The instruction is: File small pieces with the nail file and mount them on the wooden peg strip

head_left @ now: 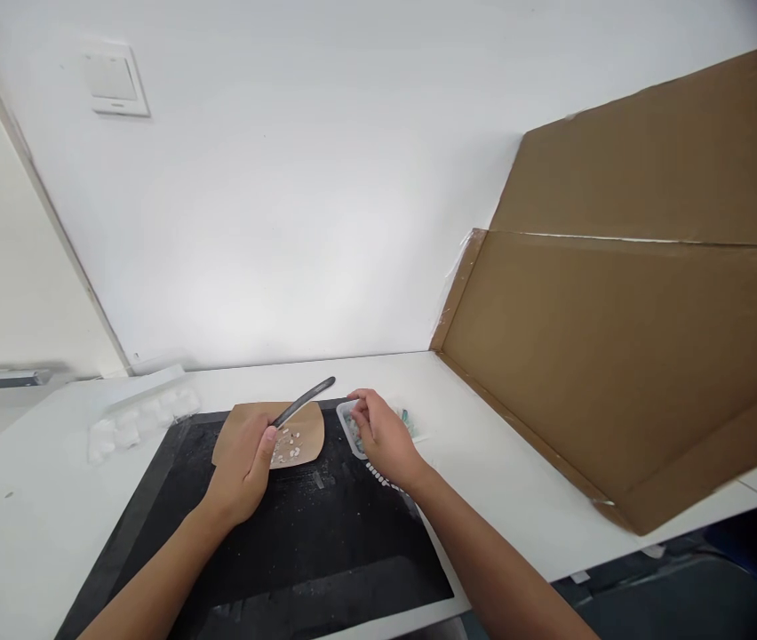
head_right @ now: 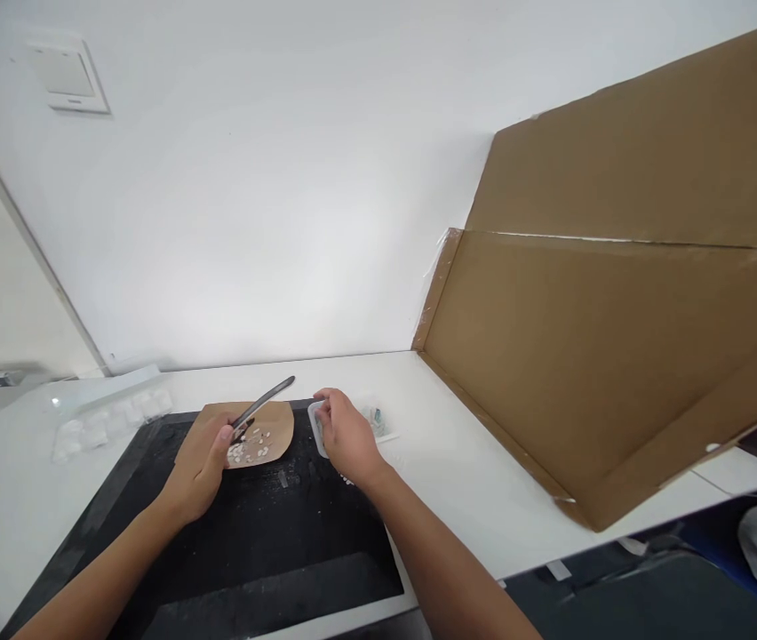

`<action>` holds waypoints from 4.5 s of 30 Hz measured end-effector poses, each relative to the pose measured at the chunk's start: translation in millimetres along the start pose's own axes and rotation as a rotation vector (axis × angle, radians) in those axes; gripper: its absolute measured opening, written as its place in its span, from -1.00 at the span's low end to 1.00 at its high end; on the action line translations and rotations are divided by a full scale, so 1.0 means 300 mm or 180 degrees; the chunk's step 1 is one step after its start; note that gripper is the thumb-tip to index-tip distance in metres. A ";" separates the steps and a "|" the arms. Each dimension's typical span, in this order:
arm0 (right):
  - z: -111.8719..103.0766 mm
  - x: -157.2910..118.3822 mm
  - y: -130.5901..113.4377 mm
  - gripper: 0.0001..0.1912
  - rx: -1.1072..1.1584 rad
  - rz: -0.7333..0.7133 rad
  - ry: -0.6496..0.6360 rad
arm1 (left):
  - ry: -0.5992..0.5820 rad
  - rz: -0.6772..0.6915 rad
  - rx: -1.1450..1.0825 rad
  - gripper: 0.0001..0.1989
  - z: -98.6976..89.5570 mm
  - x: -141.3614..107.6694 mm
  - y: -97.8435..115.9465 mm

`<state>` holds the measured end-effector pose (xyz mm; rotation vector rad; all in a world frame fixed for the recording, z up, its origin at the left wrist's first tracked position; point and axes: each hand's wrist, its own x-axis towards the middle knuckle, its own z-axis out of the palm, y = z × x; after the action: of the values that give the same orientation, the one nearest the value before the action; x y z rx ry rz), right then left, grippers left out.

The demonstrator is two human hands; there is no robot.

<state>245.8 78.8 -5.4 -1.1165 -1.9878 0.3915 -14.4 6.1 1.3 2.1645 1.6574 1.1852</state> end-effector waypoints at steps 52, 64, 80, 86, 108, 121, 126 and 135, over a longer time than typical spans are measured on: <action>-0.021 0.042 0.055 -0.66 0.1369 0.0512 0.0595 | 0.0048 -0.0153 0.0207 -0.62 0.014 0.007 0.029; -0.016 0.031 0.035 -0.60 0.1685 0.0343 0.0200 | -0.0174 -0.0081 0.0048 -0.61 0.021 0.001 0.022; -0.019 0.036 0.028 -0.59 0.1519 0.0483 0.0392 | -0.0227 0.0103 0.0138 -0.64 0.026 -0.002 0.025; -0.020 0.045 0.042 -0.57 0.1645 0.0553 0.0205 | -0.0220 0.0025 0.0146 -0.61 0.027 0.002 0.021; -0.067 0.050 0.021 -0.58 0.1435 0.0221 0.0200 | 0.0149 -0.0149 0.0309 -0.62 0.023 0.012 0.027; -0.126 0.056 0.077 -0.50 0.0090 -0.0194 -0.0034 | 0.0149 -0.0181 0.0271 -0.60 0.026 0.011 0.020; -0.140 0.056 0.097 -0.53 -0.0135 -0.0414 -0.0031 | 0.0132 -0.0190 0.0236 -0.61 0.027 0.011 0.020; -0.141 0.074 0.140 -0.78 0.0130 -0.0534 0.0362 | 0.0115 -0.0195 0.0217 -0.61 0.026 0.012 0.018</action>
<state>295.9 116.0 6.9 -0.9183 -1.9471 0.2733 -4.9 9.6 0.8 2.1269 1.7905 1.1746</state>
